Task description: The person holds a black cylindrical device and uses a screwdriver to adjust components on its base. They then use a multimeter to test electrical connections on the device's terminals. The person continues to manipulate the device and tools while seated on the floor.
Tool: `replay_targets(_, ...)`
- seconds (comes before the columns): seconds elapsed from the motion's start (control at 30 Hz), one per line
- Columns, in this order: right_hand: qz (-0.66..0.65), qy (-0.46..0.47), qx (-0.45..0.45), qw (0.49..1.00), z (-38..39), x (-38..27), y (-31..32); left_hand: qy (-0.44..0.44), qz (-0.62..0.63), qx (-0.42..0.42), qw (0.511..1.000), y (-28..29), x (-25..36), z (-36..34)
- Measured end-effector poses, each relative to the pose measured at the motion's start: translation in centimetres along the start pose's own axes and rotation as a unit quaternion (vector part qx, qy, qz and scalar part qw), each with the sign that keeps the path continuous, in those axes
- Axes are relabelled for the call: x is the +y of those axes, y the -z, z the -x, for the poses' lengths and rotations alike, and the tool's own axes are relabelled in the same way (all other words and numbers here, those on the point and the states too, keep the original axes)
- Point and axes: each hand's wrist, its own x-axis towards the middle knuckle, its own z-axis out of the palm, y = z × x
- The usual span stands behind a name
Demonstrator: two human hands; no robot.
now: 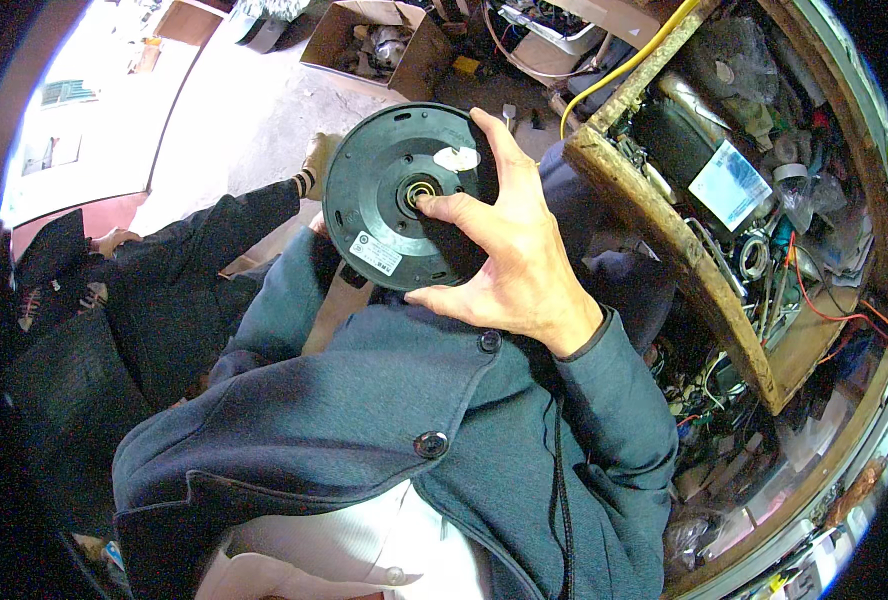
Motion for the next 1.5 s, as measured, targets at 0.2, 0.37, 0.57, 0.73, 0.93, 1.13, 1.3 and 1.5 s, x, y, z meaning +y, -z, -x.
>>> replay_targets(0.2,-0.012,-0.012,0.002,1.0,0.1,0.0,0.1,0.0,0.007,0.002,1.0,-0.2,-0.2,-0.1)
replay_targets(0.37,-0.027,-0.024,-0.014,0.999,0.4,-0.2,-0.3,-0.002,0.009,-0.001,1.0,-0.6,-0.3,-0.5)
replay_targets(0.57,-0.001,0.004,-0.019,1.0,0.1,-0.9,0.1,-0.008,0.017,-0.006,1.0,-1.3,-0.9,-1.1)
replay_targets(0.73,0.01,-0.006,-0.016,1.0,-0.3,-1.8,0.4,-0.014,0.022,-0.011,1.0,-1.7,-1.0,-1.6)
replay_targets(0.93,0.014,-0.015,0.01,1.0,-0.1,-1.5,-0.1,-0.017,0.026,-0.012,0.999,-1.9,-1.0,-1.5)
replay_targets(1.13,0.022,-0.042,-0.001,0.999,-0.3,-2.9,0.4,-0.02,0.031,-0.013,0.999,-2.2,-1.6,-1.5)
replay_targets(1.3,0.041,-0.033,-0.001,0.999,0.1,-2.8,0.1,-0.022,0.033,-0.015,0.999,-2.3,-1.7,-1.6)
replay_targets(1.5,0.091,-0.051,-0.057,0.993,-0.2,-4.6,1.4,-0.031,0.031,-0.017,0.999,-2.2,-1.1,-1.4)
